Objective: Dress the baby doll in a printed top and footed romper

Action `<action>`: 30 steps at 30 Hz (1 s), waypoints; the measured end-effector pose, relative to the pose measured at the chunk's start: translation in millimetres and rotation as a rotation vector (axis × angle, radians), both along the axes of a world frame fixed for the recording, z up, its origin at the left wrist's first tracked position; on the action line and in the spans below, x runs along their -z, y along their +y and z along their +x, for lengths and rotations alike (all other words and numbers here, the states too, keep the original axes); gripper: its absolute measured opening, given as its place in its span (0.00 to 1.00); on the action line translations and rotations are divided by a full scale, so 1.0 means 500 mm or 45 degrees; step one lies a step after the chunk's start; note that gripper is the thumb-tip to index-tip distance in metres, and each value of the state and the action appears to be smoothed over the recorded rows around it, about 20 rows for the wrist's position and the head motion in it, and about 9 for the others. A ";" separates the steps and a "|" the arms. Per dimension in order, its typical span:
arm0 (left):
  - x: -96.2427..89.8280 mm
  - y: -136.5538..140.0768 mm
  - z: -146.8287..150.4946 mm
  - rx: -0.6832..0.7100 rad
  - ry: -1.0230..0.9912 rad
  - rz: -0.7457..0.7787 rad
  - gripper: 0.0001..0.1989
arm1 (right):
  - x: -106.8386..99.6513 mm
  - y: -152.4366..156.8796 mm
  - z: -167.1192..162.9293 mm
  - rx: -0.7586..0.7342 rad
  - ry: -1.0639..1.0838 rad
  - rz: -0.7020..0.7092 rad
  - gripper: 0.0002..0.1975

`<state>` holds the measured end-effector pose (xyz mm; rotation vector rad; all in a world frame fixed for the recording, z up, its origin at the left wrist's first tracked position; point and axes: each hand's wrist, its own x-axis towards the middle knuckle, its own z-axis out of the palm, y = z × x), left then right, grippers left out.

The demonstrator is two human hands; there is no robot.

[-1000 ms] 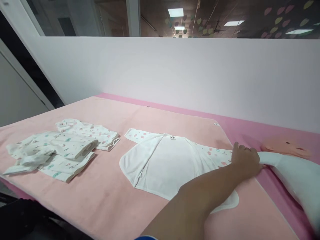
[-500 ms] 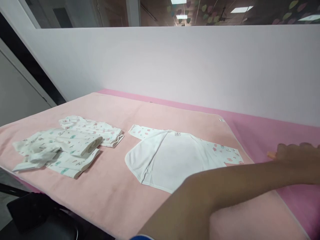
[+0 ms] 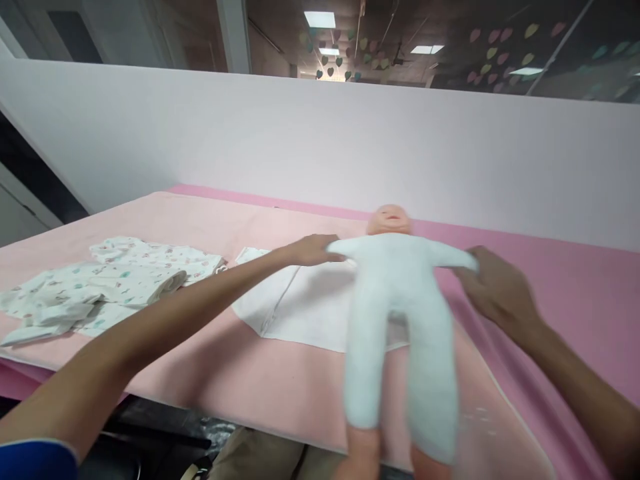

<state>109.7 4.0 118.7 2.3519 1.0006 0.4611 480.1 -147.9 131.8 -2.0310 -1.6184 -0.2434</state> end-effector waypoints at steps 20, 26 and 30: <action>0.112 0.043 -0.202 -0.270 -0.193 -0.652 0.27 | 0.159 0.106 -0.184 -0.245 -0.089 -0.230 0.22; 0.113 0.089 -0.220 -0.319 -0.556 -1.082 0.33 | 0.077 0.169 -0.347 -0.857 -0.039 -0.122 0.26; 0.136 0.079 -0.208 -0.429 -0.584 -0.830 0.32 | 0.077 0.278 -0.436 -1.253 0.029 -0.492 0.27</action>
